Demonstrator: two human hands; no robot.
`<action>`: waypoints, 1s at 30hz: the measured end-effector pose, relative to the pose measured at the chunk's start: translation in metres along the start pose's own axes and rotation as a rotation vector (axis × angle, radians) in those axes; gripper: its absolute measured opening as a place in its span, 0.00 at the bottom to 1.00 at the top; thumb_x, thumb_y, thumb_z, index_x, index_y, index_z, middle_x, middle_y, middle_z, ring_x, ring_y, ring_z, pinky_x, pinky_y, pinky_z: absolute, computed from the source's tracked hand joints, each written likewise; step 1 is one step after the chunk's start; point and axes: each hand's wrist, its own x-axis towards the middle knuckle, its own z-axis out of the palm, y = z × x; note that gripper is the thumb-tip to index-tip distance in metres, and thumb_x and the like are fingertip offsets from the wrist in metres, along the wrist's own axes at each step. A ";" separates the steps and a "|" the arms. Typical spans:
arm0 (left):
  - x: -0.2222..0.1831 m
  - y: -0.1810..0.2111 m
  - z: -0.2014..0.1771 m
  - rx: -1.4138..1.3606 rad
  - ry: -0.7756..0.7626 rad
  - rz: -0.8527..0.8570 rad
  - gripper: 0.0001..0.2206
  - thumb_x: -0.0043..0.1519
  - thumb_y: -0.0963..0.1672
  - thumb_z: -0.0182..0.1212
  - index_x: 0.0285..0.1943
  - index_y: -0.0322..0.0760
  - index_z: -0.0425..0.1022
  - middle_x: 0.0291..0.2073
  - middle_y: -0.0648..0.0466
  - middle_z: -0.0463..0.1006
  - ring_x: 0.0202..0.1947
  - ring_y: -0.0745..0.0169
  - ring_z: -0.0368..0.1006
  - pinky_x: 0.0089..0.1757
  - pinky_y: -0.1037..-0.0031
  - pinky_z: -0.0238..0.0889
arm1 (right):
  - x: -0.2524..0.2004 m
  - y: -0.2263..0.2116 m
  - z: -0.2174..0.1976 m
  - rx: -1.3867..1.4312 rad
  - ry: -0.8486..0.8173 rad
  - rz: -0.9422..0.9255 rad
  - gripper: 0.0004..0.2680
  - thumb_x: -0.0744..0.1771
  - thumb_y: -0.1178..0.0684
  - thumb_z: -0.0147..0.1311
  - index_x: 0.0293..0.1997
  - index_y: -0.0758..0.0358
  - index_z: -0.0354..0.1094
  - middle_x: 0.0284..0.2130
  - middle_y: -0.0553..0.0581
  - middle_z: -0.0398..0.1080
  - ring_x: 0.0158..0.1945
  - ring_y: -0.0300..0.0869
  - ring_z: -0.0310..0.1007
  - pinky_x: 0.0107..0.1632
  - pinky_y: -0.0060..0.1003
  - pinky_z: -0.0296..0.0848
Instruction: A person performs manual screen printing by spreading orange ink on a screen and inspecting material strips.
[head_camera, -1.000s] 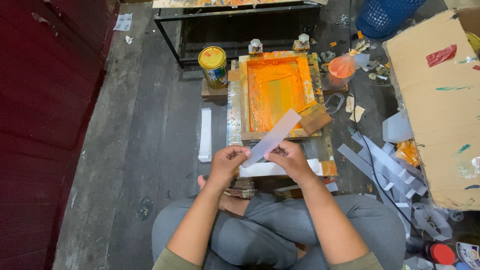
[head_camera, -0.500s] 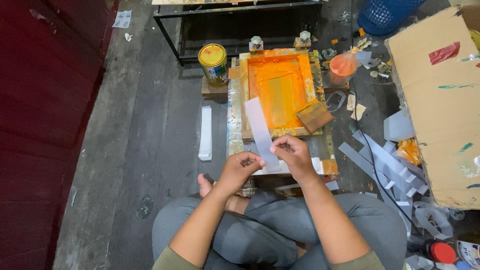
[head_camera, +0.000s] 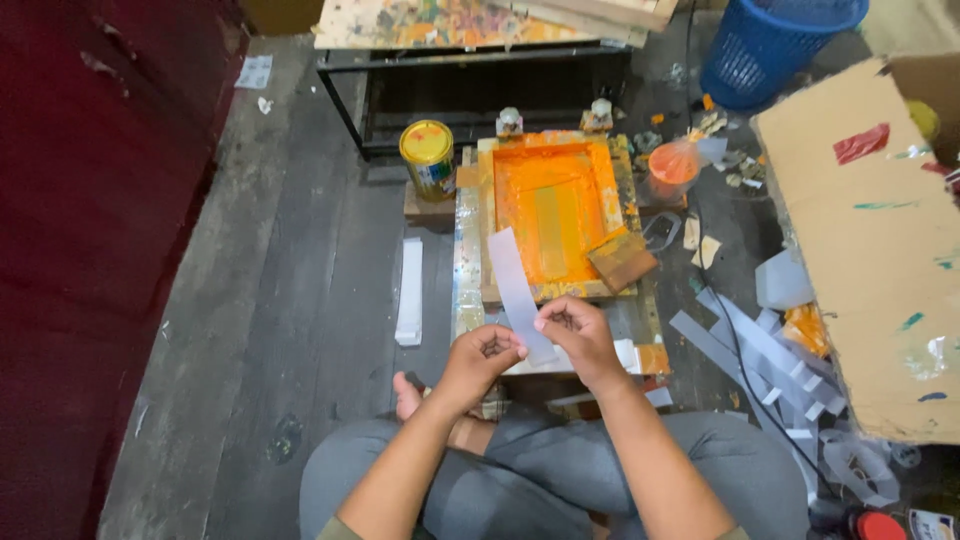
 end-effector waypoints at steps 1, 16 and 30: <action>0.000 0.001 -0.001 0.001 -0.002 0.013 0.10 0.55 0.40 0.75 0.43 0.32 0.83 0.31 0.53 0.83 0.34 0.72 0.76 0.40 0.79 0.71 | 0.000 0.003 -0.001 -0.002 -0.001 -0.013 0.03 0.61 0.64 0.62 0.34 0.69 0.77 0.20 0.52 0.65 0.26 0.34 0.66 0.32 0.27 0.67; 0.000 0.016 -0.018 -0.269 -0.048 0.066 0.14 0.56 0.36 0.67 0.52 0.21 0.81 0.35 0.46 0.82 0.36 0.62 0.76 0.43 0.77 0.69 | 0.083 -0.015 -0.075 -1.590 -0.337 -0.064 0.38 0.57 0.37 0.69 0.74 0.41 0.51 0.68 0.51 0.56 0.73 0.51 0.47 0.71 0.59 0.43; -0.005 0.017 -0.024 -0.363 -0.140 -0.134 0.19 0.53 0.35 0.68 0.55 0.18 0.80 0.37 0.41 0.84 0.36 0.60 0.77 0.45 0.74 0.71 | 0.100 -0.002 -0.091 -1.648 -0.377 -0.010 0.47 0.49 0.34 0.81 0.74 0.33 0.49 0.76 0.48 0.39 0.79 0.51 0.29 0.74 0.61 0.33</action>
